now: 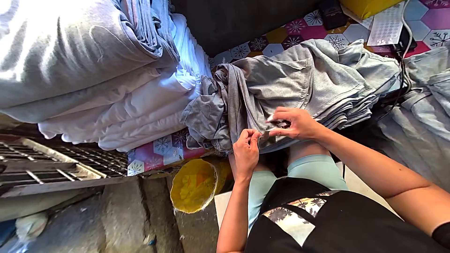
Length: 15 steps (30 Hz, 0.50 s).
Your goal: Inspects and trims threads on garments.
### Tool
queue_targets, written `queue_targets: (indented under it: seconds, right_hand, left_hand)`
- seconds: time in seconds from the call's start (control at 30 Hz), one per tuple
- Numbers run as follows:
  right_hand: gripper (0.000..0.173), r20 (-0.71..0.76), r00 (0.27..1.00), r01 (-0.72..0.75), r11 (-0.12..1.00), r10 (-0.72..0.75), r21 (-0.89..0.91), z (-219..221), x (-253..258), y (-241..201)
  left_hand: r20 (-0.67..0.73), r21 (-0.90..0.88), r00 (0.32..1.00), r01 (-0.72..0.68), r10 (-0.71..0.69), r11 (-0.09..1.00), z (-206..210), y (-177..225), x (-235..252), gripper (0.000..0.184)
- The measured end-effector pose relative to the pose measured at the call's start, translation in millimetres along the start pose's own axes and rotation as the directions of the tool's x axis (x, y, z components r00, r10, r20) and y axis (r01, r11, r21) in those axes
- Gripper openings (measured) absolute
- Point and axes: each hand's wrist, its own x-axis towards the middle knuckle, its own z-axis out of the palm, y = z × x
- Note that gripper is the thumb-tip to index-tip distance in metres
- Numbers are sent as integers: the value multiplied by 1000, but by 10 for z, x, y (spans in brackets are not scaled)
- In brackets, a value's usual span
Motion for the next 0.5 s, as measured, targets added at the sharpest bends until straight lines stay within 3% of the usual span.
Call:
queue_targets:
  seconds: [0.07,0.13,0.2,0.27,0.37,0.4,0.43,0.5]
  right_hand:
    - [47,154,986,-84,983,58,164,121,81,197]
    - [21,209,971,-160,963,114,218,278,116,302]
    - [9,202,970,-187,946,135,266,294,118,266]
    - [10,154,973,-210,933,171,292,259,102,157]
    - [11,66,971,-240,920,231,310,270,86,76]
    - [11,38,969,-243,922,244,301,288,80,46]
    - [11,4,969,-240,931,248,275,312,75,6]
    - [10,-75,970,-216,959,233,186,368,53,-129]
  left_hand:
    - [-9,-18,999,-35,35,999,-17,-17,-32,10]
    - [-50,19,994,-93,94,995,-155,-60,-85,12]
    - [-127,120,986,-93,108,988,-458,-151,-168,14]
    - [-296,318,955,76,23,945,-854,-289,-292,19]
    - [-563,429,821,392,-99,814,-1185,-564,-358,26]
    - [-551,417,828,379,-102,826,-1142,-574,-367,29]
    - [-470,388,878,294,-87,874,-1022,-544,-375,32]
    - [-232,269,972,102,-38,958,-608,-459,-364,46]
